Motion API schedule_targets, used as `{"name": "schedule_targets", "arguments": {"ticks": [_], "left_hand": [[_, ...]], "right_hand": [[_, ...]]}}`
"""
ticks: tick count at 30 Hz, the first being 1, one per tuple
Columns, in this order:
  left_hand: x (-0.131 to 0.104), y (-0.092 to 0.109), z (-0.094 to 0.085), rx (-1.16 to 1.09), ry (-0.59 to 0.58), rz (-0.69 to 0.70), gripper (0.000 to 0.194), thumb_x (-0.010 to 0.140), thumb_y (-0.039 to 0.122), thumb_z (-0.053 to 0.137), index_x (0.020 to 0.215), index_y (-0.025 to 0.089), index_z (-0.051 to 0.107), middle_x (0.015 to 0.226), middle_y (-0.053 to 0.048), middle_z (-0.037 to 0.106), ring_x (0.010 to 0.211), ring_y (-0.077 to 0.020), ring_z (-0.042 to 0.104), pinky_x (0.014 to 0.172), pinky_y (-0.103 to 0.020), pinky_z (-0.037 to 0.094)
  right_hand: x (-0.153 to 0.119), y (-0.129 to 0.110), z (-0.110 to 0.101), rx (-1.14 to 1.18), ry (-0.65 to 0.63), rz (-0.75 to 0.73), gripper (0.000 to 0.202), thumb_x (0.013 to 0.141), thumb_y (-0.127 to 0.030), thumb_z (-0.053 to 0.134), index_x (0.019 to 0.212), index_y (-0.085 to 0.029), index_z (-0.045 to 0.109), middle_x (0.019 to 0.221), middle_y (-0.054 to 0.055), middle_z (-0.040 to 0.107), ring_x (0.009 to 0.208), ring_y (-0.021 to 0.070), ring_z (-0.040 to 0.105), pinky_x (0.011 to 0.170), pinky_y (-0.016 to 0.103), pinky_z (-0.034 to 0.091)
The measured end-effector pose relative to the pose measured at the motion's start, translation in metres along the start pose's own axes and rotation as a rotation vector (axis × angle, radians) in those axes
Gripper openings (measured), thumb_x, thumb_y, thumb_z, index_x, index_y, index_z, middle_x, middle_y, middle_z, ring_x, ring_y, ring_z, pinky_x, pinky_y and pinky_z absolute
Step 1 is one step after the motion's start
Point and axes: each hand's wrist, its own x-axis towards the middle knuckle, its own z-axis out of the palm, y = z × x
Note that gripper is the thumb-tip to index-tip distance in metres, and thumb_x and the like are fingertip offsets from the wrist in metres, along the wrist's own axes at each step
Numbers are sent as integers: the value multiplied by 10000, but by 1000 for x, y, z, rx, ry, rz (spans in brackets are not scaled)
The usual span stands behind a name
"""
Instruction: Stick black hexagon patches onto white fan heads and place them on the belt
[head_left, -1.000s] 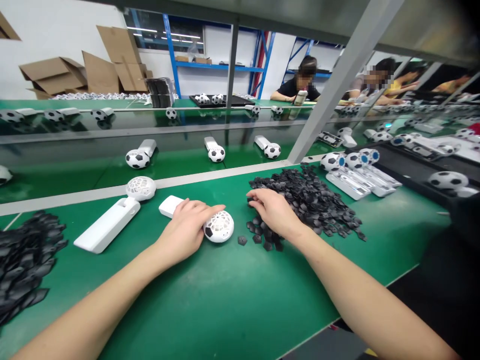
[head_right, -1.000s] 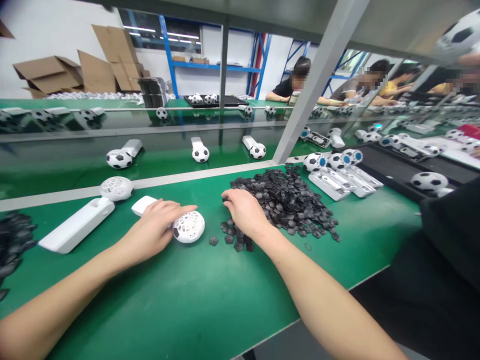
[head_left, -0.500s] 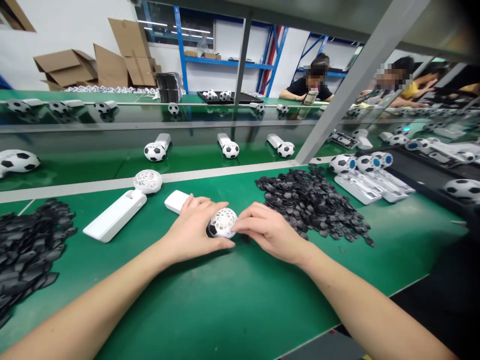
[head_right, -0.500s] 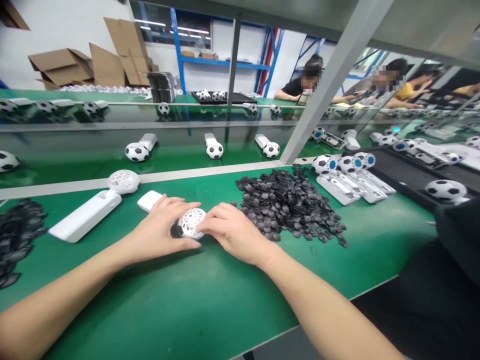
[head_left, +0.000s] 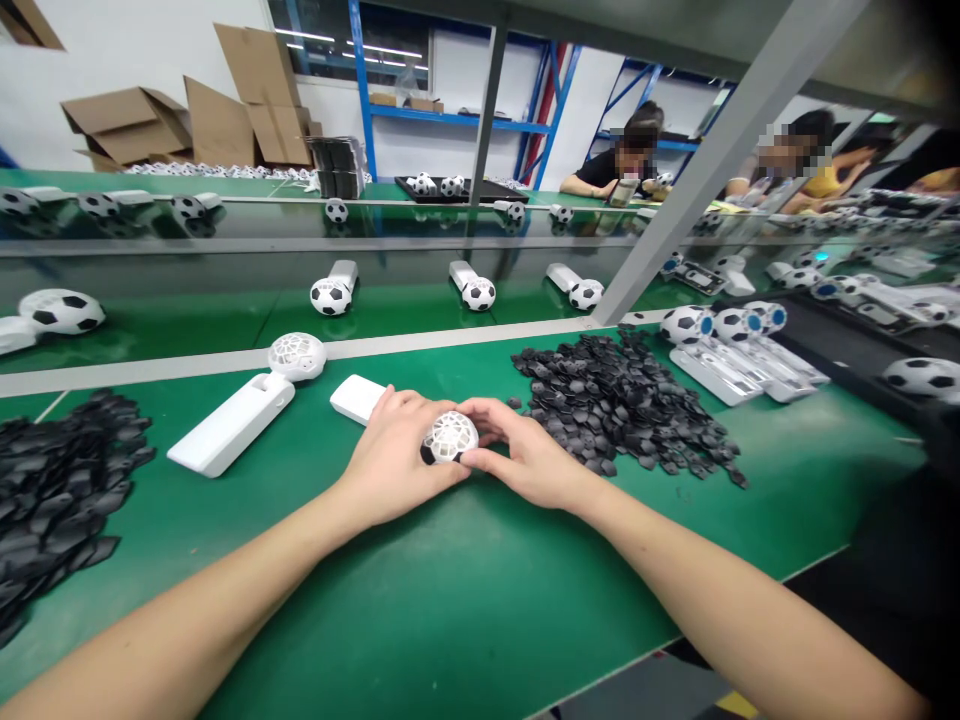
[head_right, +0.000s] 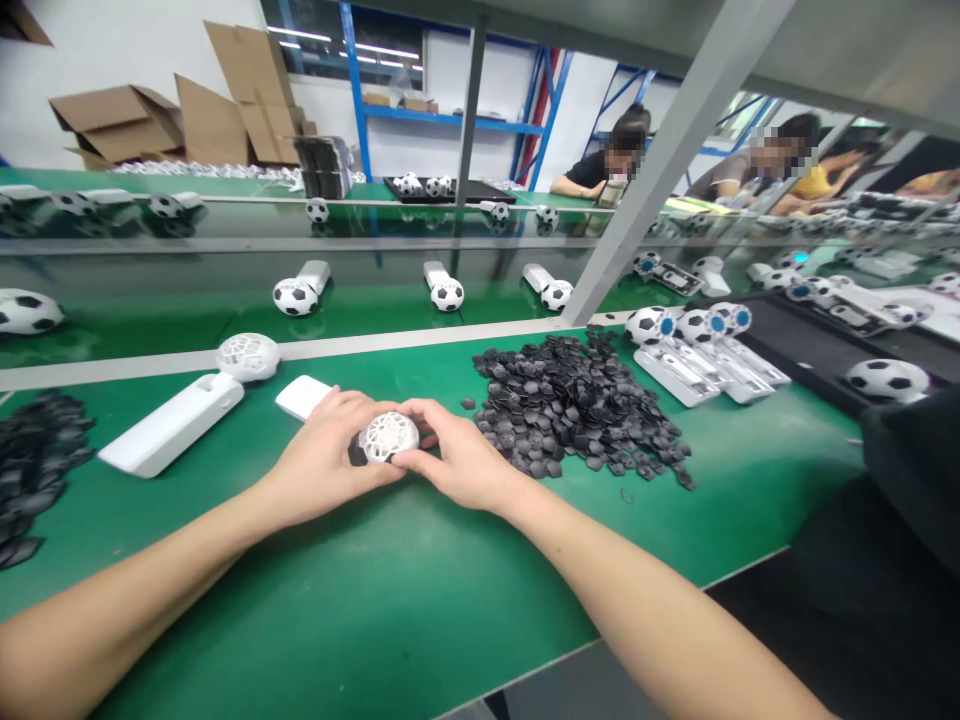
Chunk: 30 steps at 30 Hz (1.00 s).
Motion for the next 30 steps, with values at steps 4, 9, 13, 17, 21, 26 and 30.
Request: {"name": "schedule_targets", "arguments": {"ticks": [4, 9, 13, 17, 21, 26, 30], "left_hand": [[-1, -3, -1, -40, -63, 54, 485, 677, 424, 621, 1100, 204, 535, 966, -53, 590, 976, -254, 467, 957, -488, 284], [-4, -7, -4, -39, -160, 83, 633, 663, 488, 630, 1203, 207, 457, 1215, -87, 518, 1244, -328, 275, 1042, -554, 108], [-7, -3, -8, -53, -284, 94, 576, 726, 342, 589, 1264, 263, 396, 1334, -49, 429, 1322, -306, 159, 1055, -563, 70], [-12, 5, -5, -147, -266, -13, 581, 726, 311, 576, 1268, 254, 373, 1387, -61, 350, 1343, -309, 50, 1024, -541, 240], [-9, 0, -5, -242, -278, 61, 513, 720, 237, 560, 1214, 241, 421, 1363, -44, 382, 1350, -267, 43, 1058, -484, 229], [-4, -8, -12, -296, -330, 123, 574, 685, 126, 504, 1234, 264, 406, 1399, -25, 331, 1344, -224, 134, 1074, -449, 202], [-5, -4, -9, -292, -266, 41, 496, 684, 195, 553, 1168, 238, 454, 1363, -48, 388, 1341, -234, 146, 1067, -444, 213]], "right_hand": [[6, 2, -10, -61, 36, 38, 279, 804, -232, 563, 1075, -203, 500, 1051, 37, 578, 923, 151, 557, 777, 285, 476], [13, 15, -44, -722, 325, 192, 110, 796, -245, 582, 864, -171, 627, 894, 56, 581, 798, 160, 552, 736, 282, 443], [13, 19, -51, -965, 202, 284, 108, 805, -239, 573, 866, -192, 649, 862, 62, 609, 866, 198, 543, 743, 291, 429], [13, 13, -43, -978, 166, 249, 93, 800, -150, 547, 820, -180, 633, 820, 67, 619, 848, 211, 533, 701, 297, 422], [11, 9, -37, -875, 167, 146, 137, 804, -115, 510, 892, -184, 590, 805, 33, 607, 756, 162, 543, 668, 274, 430], [4, 4, -30, -309, 137, 76, 128, 802, -166, 545, 915, -179, 603, 826, 16, 634, 715, 128, 576, 653, 259, 467], [1, -5, -27, -240, 95, -78, 119, 801, -159, 567, 877, -189, 653, 818, 16, 632, 755, 123, 578, 713, 263, 465]]}}
